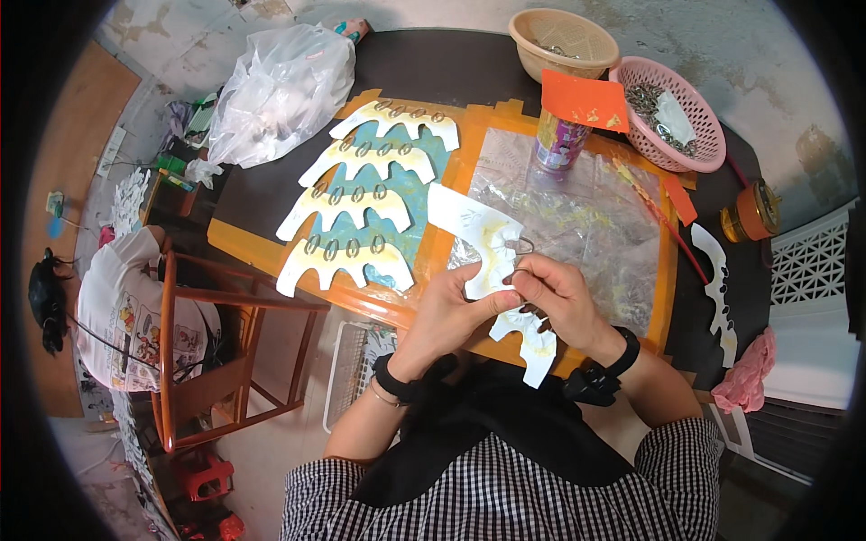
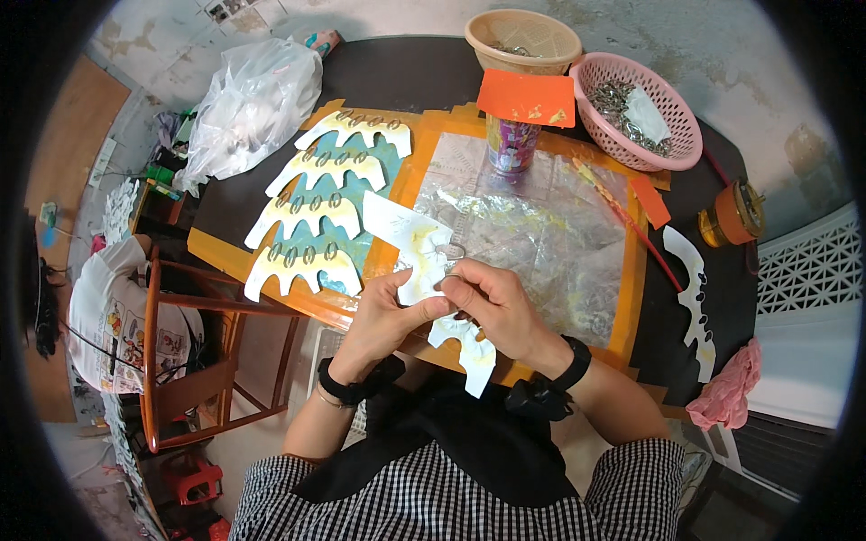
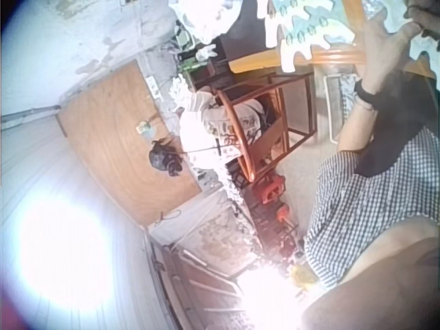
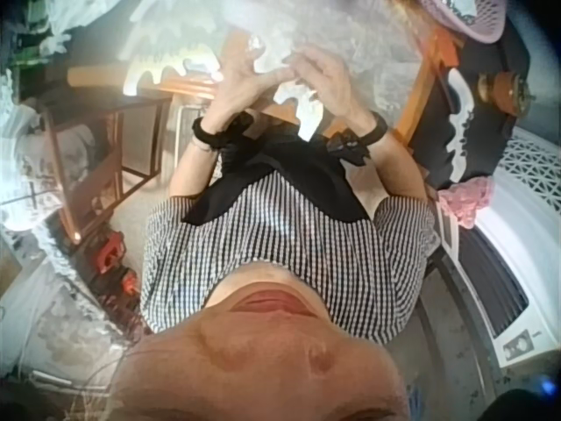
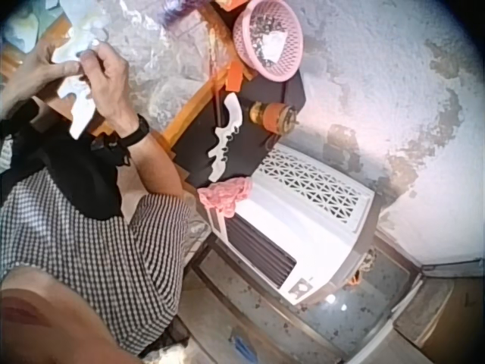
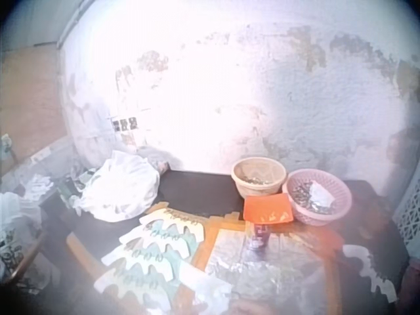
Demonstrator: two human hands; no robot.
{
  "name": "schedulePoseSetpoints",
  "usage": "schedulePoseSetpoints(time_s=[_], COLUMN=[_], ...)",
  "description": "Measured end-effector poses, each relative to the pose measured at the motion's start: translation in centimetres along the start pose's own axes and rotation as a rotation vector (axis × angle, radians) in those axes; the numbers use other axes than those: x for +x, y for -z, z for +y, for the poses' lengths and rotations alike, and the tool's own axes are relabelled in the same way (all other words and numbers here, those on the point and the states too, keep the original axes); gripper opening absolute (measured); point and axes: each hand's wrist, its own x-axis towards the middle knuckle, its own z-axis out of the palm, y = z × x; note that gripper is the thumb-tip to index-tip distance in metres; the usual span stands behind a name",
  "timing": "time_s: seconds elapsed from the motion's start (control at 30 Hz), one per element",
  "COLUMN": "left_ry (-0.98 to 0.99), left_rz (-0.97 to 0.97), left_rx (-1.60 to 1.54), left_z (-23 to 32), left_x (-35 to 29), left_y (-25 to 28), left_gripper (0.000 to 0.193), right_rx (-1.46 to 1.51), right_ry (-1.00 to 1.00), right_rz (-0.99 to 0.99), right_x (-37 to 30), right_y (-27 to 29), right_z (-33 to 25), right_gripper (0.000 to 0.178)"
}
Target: Manually assemble and glue specific shoe upper components together.
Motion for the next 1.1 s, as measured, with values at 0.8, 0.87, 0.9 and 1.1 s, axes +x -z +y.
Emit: schedulePoseSetpoints(time_s=[0.8, 0.87, 0.9, 1.1], left_ry=[0.012, -0.001, 0.032, 0.102], left_rz=[0.023, 0.064, 0.033, -0.142], left_rx=[-0.209, -0.289, -0.199, -0.081], left_z=[0.2, 0.3, 0.1, 0.2], left_x=[-0.4, -0.5, -0.3, -0.1], left_y=[-0.8, -0.6, 0.1, 2.1], left_gripper=[0.032, 0.032, 0.034, 0.037], right_rx=[0.434, 0.265, 0.095, 0.183], right_ry=[-0.287, -0.245, -0.201, -0.223], right_rz=[0.044, -0.054, -0.141, -0.098], right_x=[0.5, 0.4, 0.3, 0.3], right_y=[0.1, 0.5, 0.7, 0.2], right_z=[-0.7, -1.0, -1.1, -1.2], right_gripper=[0.025, 0.024, 0.023, 0.018])
